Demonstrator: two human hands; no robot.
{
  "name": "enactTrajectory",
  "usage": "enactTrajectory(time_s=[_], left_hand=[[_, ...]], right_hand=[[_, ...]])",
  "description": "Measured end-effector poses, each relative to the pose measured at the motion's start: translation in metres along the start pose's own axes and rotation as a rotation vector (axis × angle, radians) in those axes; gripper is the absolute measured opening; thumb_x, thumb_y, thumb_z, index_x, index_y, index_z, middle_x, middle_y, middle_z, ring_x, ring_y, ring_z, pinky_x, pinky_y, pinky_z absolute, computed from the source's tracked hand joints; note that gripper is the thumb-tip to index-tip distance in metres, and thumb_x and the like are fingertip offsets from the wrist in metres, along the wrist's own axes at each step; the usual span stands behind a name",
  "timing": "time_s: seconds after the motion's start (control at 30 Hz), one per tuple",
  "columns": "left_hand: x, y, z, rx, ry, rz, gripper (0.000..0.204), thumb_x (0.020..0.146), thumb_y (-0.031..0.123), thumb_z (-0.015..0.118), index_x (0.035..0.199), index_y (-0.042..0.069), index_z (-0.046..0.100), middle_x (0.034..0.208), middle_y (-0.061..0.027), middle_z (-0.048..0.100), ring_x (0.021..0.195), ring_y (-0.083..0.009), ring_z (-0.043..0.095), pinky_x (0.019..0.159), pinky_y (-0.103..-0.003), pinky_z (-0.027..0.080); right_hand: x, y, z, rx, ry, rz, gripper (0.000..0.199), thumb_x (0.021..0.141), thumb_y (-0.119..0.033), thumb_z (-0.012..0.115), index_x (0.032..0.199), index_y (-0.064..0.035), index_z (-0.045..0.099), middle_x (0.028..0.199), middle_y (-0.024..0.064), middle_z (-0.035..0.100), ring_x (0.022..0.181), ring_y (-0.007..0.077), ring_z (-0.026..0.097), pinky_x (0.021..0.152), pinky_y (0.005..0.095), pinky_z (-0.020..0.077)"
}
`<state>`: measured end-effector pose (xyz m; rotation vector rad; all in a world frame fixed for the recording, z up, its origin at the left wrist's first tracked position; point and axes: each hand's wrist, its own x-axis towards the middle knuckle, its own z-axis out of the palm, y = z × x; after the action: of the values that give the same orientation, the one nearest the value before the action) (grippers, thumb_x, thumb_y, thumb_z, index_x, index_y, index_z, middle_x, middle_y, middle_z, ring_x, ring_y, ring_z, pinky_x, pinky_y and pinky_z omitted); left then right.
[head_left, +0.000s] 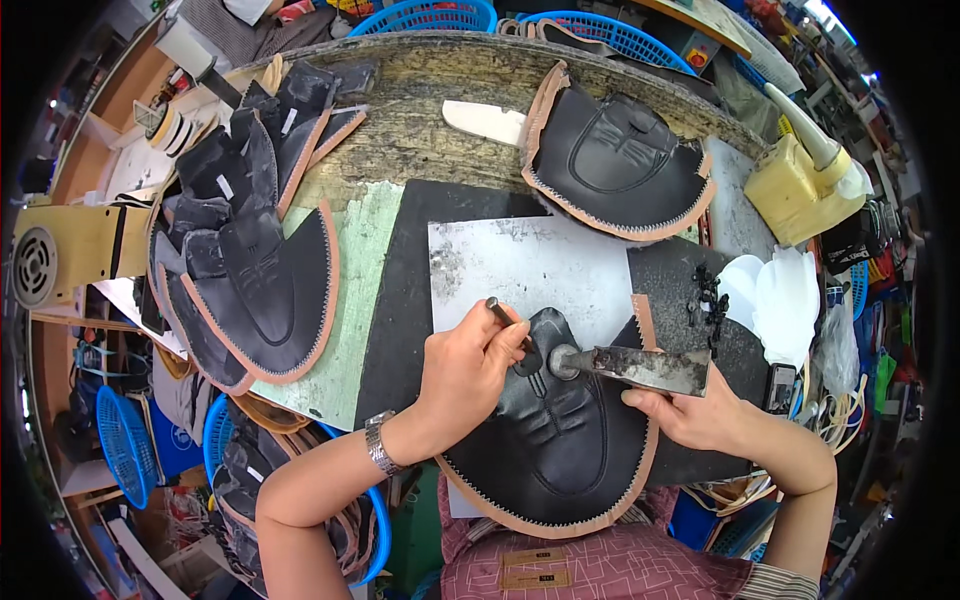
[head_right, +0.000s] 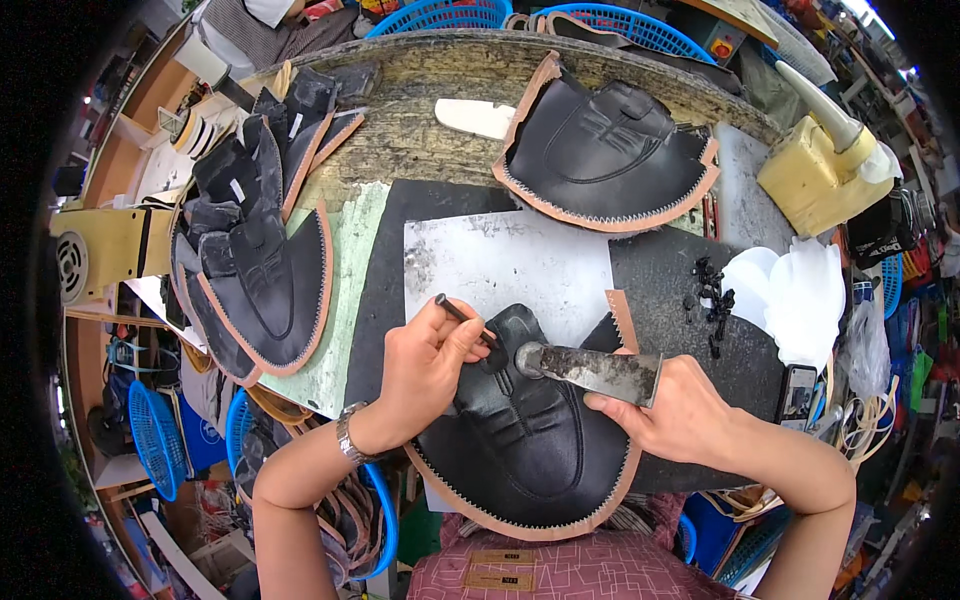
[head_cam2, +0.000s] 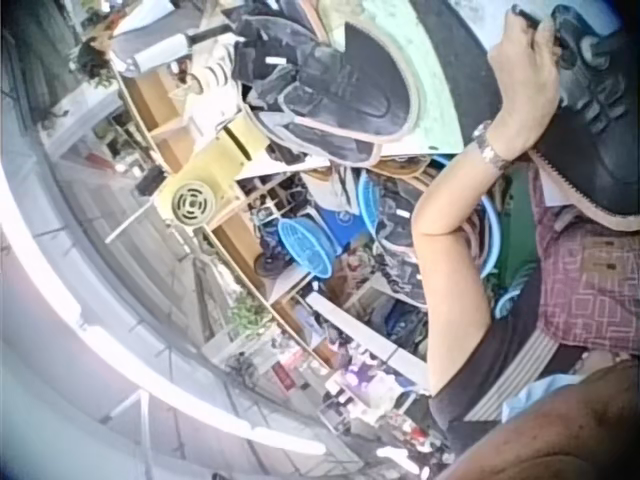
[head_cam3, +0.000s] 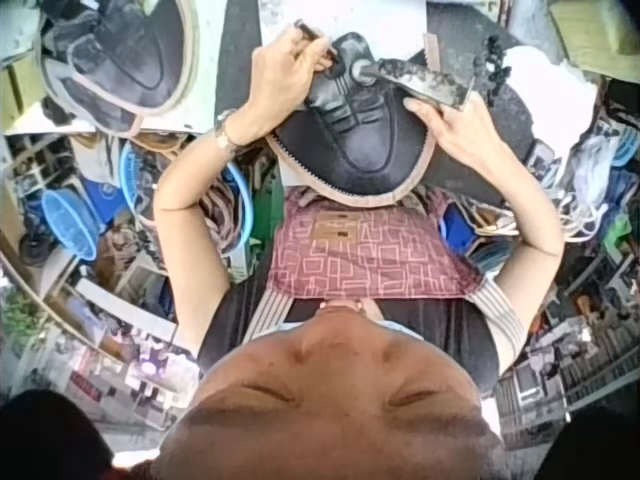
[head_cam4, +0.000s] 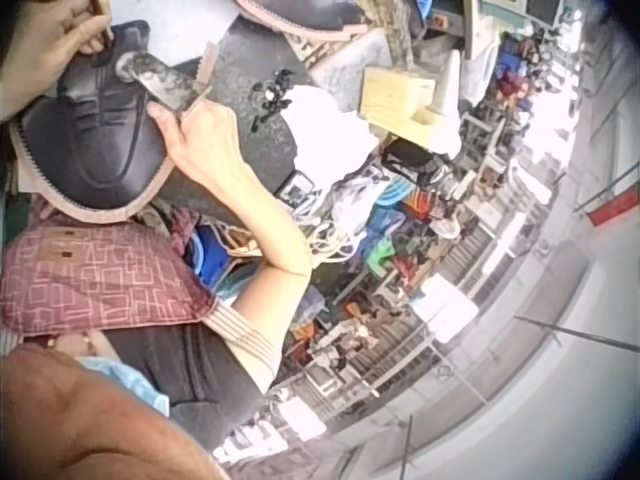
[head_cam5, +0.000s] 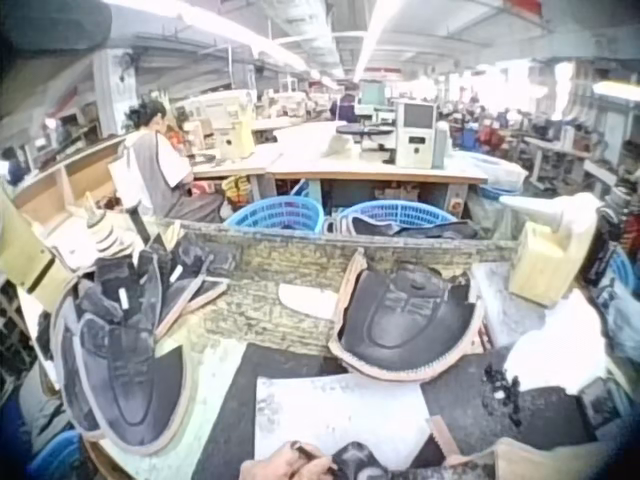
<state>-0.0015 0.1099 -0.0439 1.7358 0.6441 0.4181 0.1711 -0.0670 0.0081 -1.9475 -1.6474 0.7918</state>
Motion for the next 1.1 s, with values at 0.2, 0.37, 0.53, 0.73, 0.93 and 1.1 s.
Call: enactTrajectory(time_s=[0.2,0.37,0.53,0.73,0.93,1.1], left_hand=[[-0.013,-0.031,-0.001,0.445,0.135,0.522,0.01,0.082,0.01,0.061,0.087,0.004,0.054,0.058,-0.01,0.055,0.052,-0.0241,0.058,0.046,-0.032,0.044],[-0.004,-0.006,0.003,0.48,0.058,0.462,0.009,0.083,0.009,0.06,0.085,0.003,0.053,0.062,-0.0105,0.058,0.054,-0.0221,0.06,0.048,-0.03,0.047],[-0.001,-0.002,-0.003,-0.042,0.009,0.026,0.014,0.092,0.009,0.048,0.087,-0.003,0.052,0.075,-0.0087,0.065,0.069,-0.0113,0.063,0.063,-0.025,0.053],[0.0,-0.002,-0.001,0.266,-0.009,0.278,0.008,0.086,0.007,0.056,0.085,0.0,0.054,0.073,-0.0097,0.063,0.064,-0.0162,0.063,0.058,-0.026,0.05],[-0.007,-0.011,0.009,0.554,0.059,0.765,0.012,0.074,0.007,0.061,0.084,0.004,0.055,0.06,-0.0071,0.048,0.053,-0.0215,0.053,0.044,-0.032,0.043],[0.006,-0.001,-0.016,-0.333,0.16,-0.093,0.016,0.093,0.016,0.048,0.088,0.002,0.051,0.081,-0.0142,0.064,0.066,-0.0178,0.062,0.058,-0.027,0.05]], right_hand=[[0.014,-0.042,-0.038,0.061,-0.054,0.048,0.016,0.083,-0.018,0.058,0.088,-0.0037,0.063,0.077,0.0083,0.06,0.073,0.021,0.059,0.067,0.0312,0.0479],[0.001,-0.008,-0.021,-0.048,-0.076,-0.024,0.02,0.084,-0.023,0.059,0.094,-0.0058,0.063,0.082,0.0105,0.06,0.065,0.0243,0.058,0.056,0.0342,0.0473],[0.0,-0.002,0.001,-0.022,0.01,0.023,0.022,0.083,-0.025,0.061,0.091,-0.0048,0.065,0.071,0.0133,0.06,0.056,0.03,0.058,0.05,0.0369,0.0459],[-0.006,-0.014,-0.022,-0.051,0.062,0.045,0.017,0.081,-0.021,0.063,0.086,-0.0052,0.065,0.064,0.01,0.06,0.056,0.0274,0.06,0.05,0.0347,0.0464],[-0.004,-0.009,-0.025,0.199,0.007,-0.306,0.016,0.073,-0.015,0.068,0.073,-0.0049,0.056,0.065,0.0081,0.057,0.057,0.0259,0.059,0.052,0.0328,0.0476],[0.006,-0.002,-0.003,-0.261,0.18,-0.152,0.028,0.065,-0.008,0.069,0.087,-0.0045,0.052,0.078,0.0095,0.059,0.065,0.0283,0.059,0.055,0.0354,0.0483]])
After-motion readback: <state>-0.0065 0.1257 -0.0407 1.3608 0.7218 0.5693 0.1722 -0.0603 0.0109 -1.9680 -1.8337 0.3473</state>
